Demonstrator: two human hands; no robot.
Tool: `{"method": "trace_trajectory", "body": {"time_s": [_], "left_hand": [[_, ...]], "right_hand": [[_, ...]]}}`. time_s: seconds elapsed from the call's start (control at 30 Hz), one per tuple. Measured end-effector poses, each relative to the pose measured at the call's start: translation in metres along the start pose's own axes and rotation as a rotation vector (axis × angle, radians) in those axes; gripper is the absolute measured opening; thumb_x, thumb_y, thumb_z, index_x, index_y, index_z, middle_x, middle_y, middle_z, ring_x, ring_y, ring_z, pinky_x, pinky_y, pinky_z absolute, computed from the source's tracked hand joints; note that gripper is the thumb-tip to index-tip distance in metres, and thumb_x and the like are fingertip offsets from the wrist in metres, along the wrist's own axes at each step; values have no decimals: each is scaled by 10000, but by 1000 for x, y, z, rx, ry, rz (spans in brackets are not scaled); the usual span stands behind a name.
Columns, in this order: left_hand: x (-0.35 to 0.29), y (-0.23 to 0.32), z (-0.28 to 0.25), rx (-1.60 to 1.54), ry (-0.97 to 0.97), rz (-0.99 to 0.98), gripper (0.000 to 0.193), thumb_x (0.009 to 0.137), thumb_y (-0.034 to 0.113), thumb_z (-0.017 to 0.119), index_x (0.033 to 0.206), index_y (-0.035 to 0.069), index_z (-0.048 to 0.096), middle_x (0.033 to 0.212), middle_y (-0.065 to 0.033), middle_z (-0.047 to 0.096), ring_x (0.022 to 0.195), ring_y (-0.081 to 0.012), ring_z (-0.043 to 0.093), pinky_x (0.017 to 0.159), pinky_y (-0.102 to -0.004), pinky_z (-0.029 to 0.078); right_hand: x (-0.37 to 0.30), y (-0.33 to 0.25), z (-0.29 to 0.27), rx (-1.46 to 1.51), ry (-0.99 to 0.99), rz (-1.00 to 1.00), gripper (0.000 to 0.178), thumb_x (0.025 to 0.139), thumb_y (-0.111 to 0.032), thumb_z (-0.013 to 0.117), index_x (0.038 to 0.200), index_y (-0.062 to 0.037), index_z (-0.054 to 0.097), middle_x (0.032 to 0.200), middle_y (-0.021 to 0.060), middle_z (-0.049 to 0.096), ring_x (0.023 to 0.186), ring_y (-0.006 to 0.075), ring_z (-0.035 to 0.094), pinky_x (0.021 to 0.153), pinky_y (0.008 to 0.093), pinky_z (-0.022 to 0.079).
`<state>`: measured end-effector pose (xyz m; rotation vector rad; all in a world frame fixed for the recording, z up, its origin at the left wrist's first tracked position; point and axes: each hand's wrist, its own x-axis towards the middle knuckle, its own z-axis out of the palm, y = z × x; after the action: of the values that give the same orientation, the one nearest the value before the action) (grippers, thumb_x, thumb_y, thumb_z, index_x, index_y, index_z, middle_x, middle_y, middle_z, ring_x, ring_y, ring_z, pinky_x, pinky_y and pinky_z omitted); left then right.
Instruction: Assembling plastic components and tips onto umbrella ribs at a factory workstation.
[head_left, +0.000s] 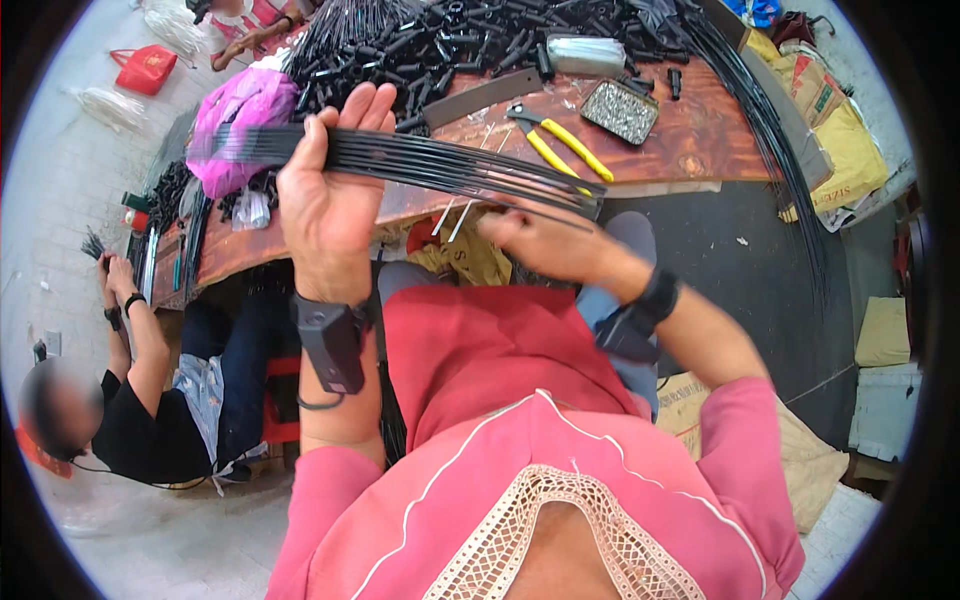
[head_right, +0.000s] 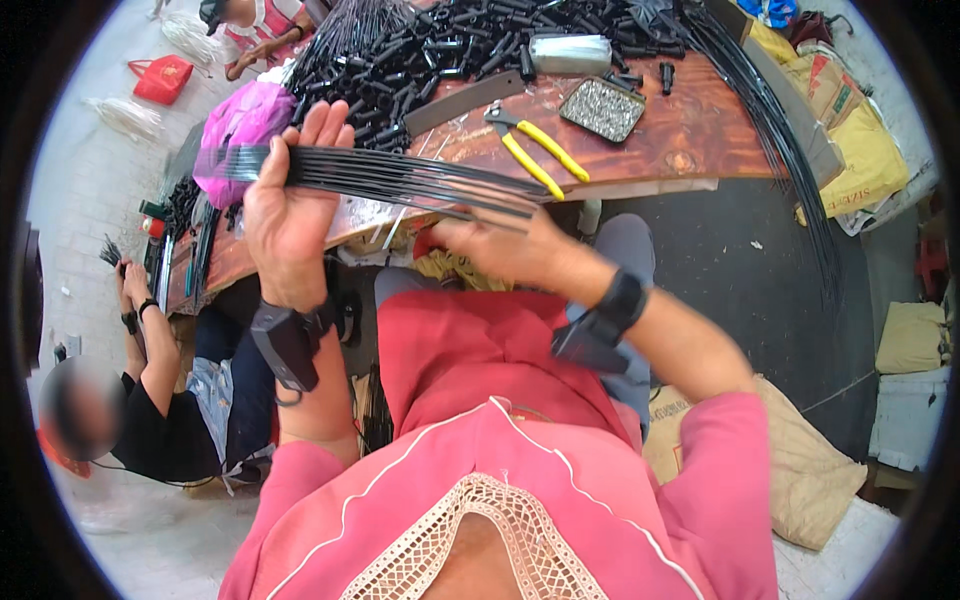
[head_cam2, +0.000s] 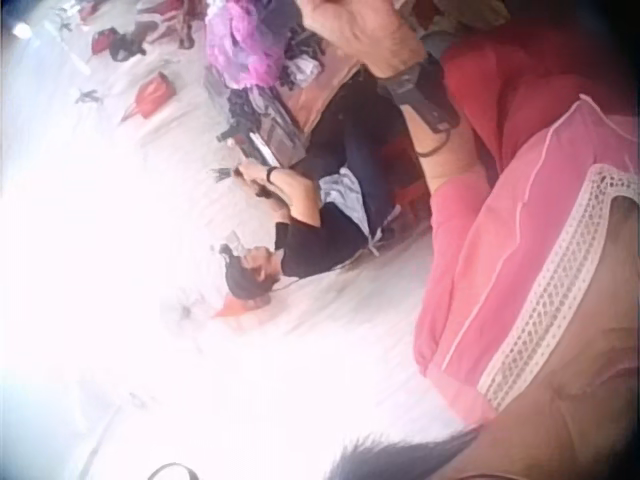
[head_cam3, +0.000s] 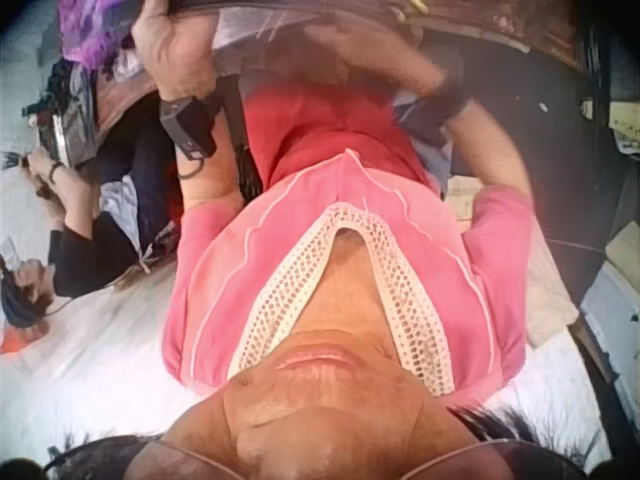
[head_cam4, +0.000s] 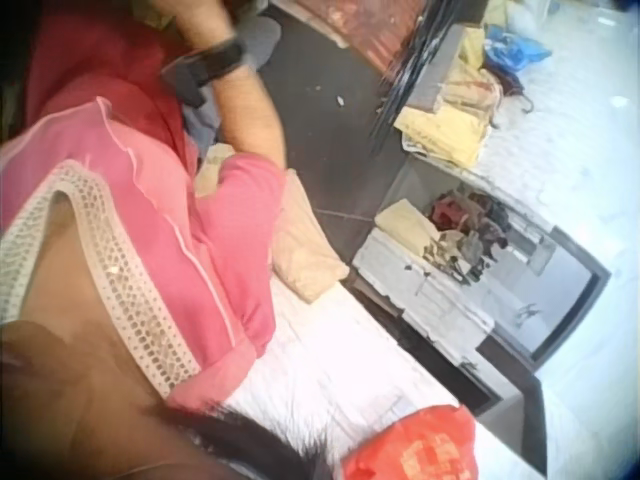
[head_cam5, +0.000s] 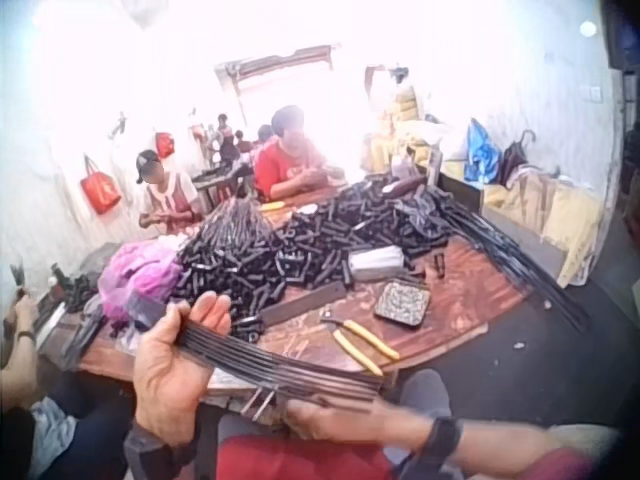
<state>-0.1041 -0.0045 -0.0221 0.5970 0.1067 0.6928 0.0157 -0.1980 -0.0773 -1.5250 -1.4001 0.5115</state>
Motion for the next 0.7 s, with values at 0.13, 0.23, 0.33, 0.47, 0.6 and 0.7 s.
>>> {"method": "trace_trajectory", "body": {"time_s": [0.13,0.23,0.33,0.47,0.6,0.7], "left_hand": [[-3,-38,0,-106,109,39,238,1033,193,410,1001,-13,526,1343,-279,502,1349,-417,387,1120,-553,325],[-11,-61,-10,-118,120,13,261,1020,296,468,1063,46,527,1183,-194,585,1174,-342,528,1022,-485,434],[-17,-76,-19,-54,140,42,286,993,317,540,1122,62,548,1131,-97,574,1069,-243,558,954,-428,467],[-18,-106,-7,17,-2,3,352,993,376,525,1163,76,594,1170,-104,639,1064,-216,592,913,-389,467],[-73,-76,21,332,-250,-221,381,988,283,549,1224,-11,607,1162,-134,665,1111,-208,607,944,-332,466],[-96,-36,9,679,-388,-439,359,986,237,530,1132,-75,631,978,-223,705,922,-280,706,887,-362,539]], "right_hand": [[27,14,69,585,465,-238,548,947,-353,613,1357,-17,478,1238,95,548,1096,163,531,880,328,489],[48,6,72,684,707,-13,557,987,-380,548,1402,-26,437,1264,81,533,1141,145,492,890,322,478],[56,6,60,763,749,52,393,982,-362,558,1202,-45,634,1012,25,645,915,83,587,767,253,495],[46,7,13,741,659,136,269,957,-317,592,964,-73,704,824,12,673,555,62,567,465,191,411],[38,-23,-59,302,678,120,267,930,-301,601,861,-82,738,653,-15,624,499,33,515,445,195,367],[37,-21,-125,226,474,42,221,903,-268,662,932,-57,719,719,-7,659,496,40,530,403,180,362]]}}
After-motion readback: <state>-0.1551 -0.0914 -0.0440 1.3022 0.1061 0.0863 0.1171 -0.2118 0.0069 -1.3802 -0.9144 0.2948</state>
